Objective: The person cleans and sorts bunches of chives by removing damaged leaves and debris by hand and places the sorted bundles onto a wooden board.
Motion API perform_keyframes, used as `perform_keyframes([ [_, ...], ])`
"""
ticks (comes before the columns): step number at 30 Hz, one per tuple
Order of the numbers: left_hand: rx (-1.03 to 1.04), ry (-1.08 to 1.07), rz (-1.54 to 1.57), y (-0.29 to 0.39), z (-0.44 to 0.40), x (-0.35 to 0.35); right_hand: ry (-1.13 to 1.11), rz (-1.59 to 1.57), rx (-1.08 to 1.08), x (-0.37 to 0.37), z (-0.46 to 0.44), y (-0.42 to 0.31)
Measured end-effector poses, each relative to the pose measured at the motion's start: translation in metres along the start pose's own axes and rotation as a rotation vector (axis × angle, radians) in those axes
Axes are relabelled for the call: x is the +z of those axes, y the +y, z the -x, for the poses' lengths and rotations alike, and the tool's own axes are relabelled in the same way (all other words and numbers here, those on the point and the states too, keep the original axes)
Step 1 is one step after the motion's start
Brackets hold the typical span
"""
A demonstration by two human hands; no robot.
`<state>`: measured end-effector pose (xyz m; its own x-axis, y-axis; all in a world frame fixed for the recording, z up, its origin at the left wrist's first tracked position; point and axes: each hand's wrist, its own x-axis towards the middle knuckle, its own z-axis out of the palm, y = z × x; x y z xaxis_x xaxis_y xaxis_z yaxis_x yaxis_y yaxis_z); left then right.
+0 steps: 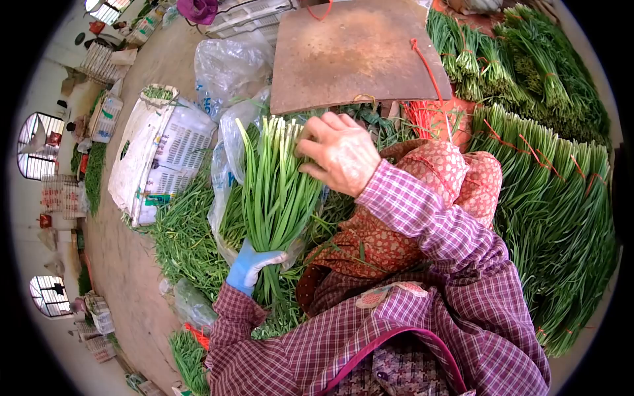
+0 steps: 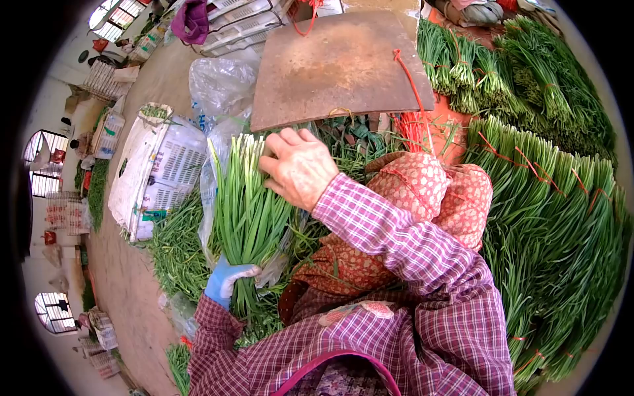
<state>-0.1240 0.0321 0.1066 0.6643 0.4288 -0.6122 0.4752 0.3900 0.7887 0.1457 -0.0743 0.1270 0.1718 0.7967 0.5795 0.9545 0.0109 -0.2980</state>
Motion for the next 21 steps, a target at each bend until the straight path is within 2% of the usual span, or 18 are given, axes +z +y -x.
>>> perform_keyframes([
  [3, 0.060, -0.016, -0.070, -0.002, 0.001, -0.001, -0.042, -0.022, -0.005, 0.009, 0.000, -0.005],
  [6, 0.074, 0.007, -0.031, 0.003, 0.002, 0.004, 0.007, -0.042, -0.109, 0.014, -0.002, -0.003],
  [8, -0.006, -0.027, -0.034, 0.003, 0.001, -0.001, 0.059, 0.026, -0.117, 0.022, -0.003, 0.001],
  [11, -0.013, -0.069, -0.004, -0.011, -0.005, -0.015, 0.124, 0.102, -0.124, 0.021, -0.009, 0.014],
  [13, -0.023, -0.108, 0.078, -0.026, -0.012, -0.032, 0.076, 0.042, 0.100, 0.022, -0.011, 0.031],
  [14, -0.026, -0.126, 0.119, -0.033, -0.011, -0.037, 0.085, 0.095, 0.143, 0.022, -0.010, 0.044],
  [15, -0.030, -0.144, 0.161, -0.037, -0.010, -0.039, -0.024, 0.137, 0.278, 0.016, -0.010, 0.056],
  [16, -0.024, -0.047, 0.122, -0.037, -0.005, -0.037, 0.021, 0.219, 0.373, 0.006, -0.006, 0.063],
  [17, -0.019, 0.052, 0.084, -0.034, 0.001, -0.034, 0.003, 0.275, 0.408, 0.005, 0.002, 0.082],
  [18, 0.002, -0.073, 0.094, -0.012, 0.009, -0.018, -0.102, 0.300, 0.477, -0.004, 0.008, 0.091],
  [19, 0.001, -0.072, 0.094, -0.013, 0.009, -0.019, -0.208, 0.325, 0.545, -0.009, 0.013, 0.096],
  [21, 0.009, -0.052, 0.047, -0.014, 0.008, -0.022, -0.220, 0.248, 0.555, -0.014, 0.020, 0.082],
])
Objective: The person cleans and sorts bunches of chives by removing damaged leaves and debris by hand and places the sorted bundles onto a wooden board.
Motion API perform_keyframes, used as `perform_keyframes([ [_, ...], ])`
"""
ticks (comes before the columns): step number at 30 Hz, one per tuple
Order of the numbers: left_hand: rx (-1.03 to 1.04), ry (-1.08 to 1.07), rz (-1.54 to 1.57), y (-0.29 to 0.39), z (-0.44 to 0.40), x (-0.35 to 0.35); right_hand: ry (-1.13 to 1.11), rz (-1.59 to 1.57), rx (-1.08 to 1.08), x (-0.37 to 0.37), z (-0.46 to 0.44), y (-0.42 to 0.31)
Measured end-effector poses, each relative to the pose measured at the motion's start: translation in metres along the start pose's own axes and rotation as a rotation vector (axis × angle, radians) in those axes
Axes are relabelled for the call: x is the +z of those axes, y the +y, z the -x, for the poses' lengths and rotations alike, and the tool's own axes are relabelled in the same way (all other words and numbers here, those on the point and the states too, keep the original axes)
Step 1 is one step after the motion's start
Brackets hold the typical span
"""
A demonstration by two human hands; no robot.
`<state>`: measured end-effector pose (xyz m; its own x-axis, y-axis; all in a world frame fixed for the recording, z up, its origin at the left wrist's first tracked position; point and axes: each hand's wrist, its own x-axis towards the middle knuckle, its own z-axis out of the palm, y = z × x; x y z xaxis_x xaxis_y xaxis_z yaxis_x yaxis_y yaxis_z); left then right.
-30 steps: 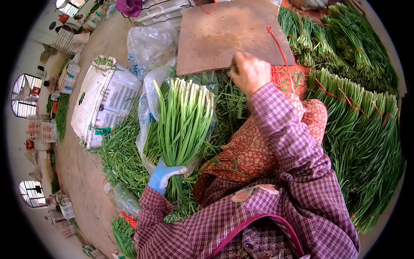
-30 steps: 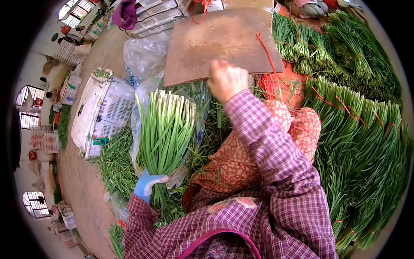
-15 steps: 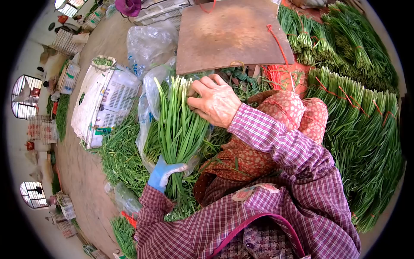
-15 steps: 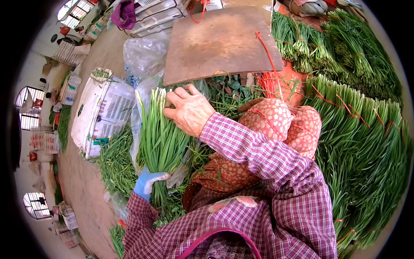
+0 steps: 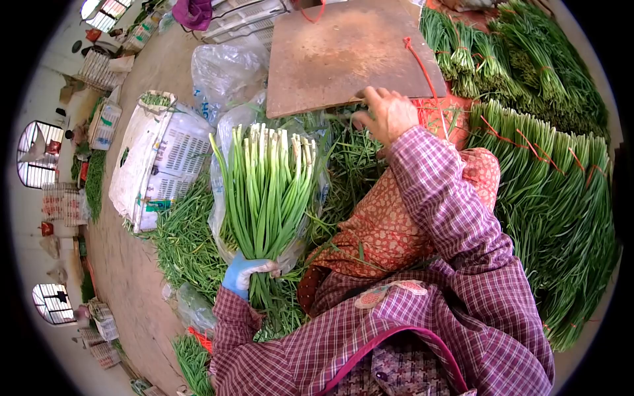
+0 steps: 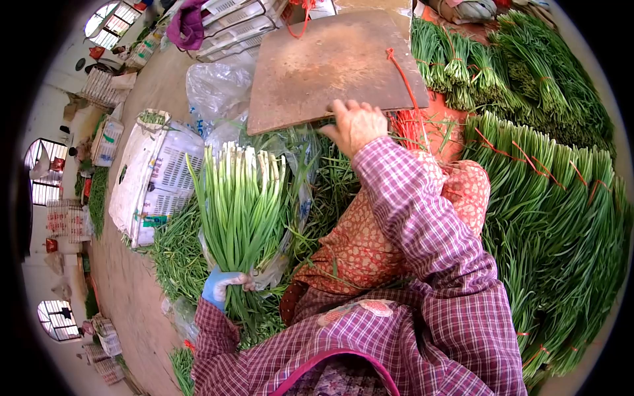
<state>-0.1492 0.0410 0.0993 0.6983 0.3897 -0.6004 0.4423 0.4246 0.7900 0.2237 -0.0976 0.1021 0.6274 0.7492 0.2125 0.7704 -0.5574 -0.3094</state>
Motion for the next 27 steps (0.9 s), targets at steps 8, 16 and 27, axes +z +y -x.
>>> perform_keyframes([
  [8, -0.018, 0.005, 0.000, 0.012, -0.004, 0.016, -0.172, -1.110, -0.027, 0.038, 0.036, -0.080],
  [16, 0.038, -0.172, 0.065, 0.004, -0.007, 0.024, 0.111, -0.945, 0.037, 0.045, 0.027, -0.074],
  [27, -0.016, -0.187, 0.064, 0.001, -0.008, 0.011, 0.084, -1.419, 0.539, 0.051, -0.007, -0.022],
])
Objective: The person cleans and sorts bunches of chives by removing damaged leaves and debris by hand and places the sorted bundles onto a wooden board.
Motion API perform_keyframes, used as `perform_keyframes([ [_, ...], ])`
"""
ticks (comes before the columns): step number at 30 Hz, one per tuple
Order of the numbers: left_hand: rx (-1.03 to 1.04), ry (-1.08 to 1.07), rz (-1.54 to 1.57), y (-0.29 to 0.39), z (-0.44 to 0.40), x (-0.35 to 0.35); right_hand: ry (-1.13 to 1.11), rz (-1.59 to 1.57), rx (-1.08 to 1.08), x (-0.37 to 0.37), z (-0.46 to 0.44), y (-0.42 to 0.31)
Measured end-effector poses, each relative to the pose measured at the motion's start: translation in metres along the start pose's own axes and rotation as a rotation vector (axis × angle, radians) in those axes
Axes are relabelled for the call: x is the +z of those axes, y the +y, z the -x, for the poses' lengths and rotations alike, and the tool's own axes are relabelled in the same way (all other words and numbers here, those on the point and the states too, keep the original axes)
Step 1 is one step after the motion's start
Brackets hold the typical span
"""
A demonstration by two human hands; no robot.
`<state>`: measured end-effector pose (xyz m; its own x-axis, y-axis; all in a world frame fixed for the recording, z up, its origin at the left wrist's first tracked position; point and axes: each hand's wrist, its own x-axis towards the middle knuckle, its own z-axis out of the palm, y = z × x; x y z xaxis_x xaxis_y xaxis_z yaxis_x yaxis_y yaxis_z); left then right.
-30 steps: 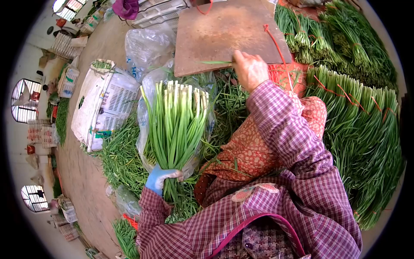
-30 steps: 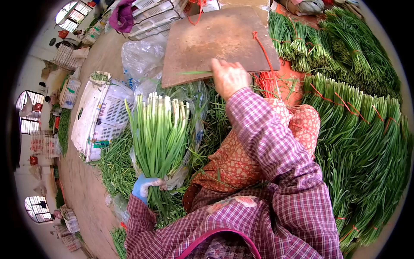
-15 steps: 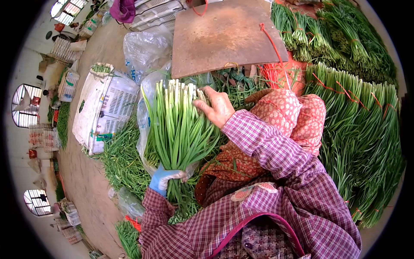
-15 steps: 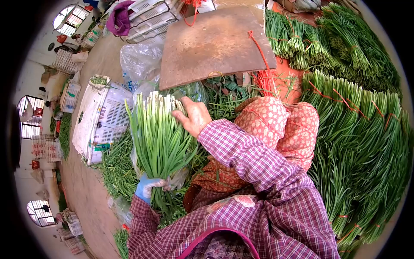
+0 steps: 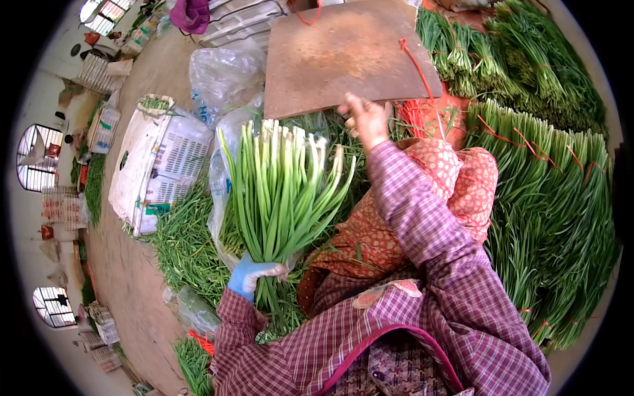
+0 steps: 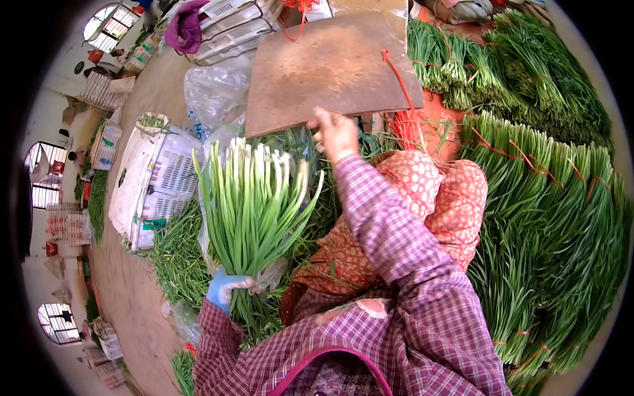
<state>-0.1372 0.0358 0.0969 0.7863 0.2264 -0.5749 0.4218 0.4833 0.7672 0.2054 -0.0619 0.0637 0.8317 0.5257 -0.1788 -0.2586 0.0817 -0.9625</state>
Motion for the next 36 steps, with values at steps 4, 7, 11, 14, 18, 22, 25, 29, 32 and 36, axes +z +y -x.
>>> perform_keyframes([
  [4, -0.007, 0.165, -0.113, -0.005, 0.007, 0.001, -0.334, 0.094, -0.182, 0.002, 0.017, -0.039],
  [7, -0.003, 0.202, -0.150, 0.006, 0.001, 0.016, -0.638, 0.599, -0.383, 0.028, 0.049, -0.044],
  [11, 0.067, 0.135, -0.193, 0.007, -0.004, 0.020, -0.553, 0.703, -0.360, 0.037, 0.057, -0.045],
  [14, 0.032, 0.132, -0.174, 0.004, 0.000, 0.025, -0.358, 0.419, -0.430, 0.041, 0.053, -0.017],
  [18, -0.029, 0.075, -0.120, 0.003, -0.007, 0.027, -0.127, 0.070, -0.159, 0.052, 0.040, 0.004],
  [22, -0.069, 0.083, -0.197, 0.000, -0.006, 0.022, 0.123, -0.390, 0.202, 0.027, 0.001, 0.004],
  [25, 0.123, 0.089, -0.102, -0.010, -0.004, 0.018, 0.092, -0.287, -0.002, -0.019, -0.018, -0.020],
  [29, -0.101, 0.084, -0.103, -0.002, -0.004, 0.006, -0.118, 0.234, -0.761, 0.011, 0.049, -0.088],
  [32, -0.025, 0.213, -0.152, 0.019, 0.000, 0.005, -0.518, 0.834, -1.022, 0.020, 0.054, -0.035],
  [36, 0.037, 0.261, -0.088, 0.012, 0.010, -0.016, -0.783, 1.631, 0.071, -0.009, 0.025, -0.013],
])
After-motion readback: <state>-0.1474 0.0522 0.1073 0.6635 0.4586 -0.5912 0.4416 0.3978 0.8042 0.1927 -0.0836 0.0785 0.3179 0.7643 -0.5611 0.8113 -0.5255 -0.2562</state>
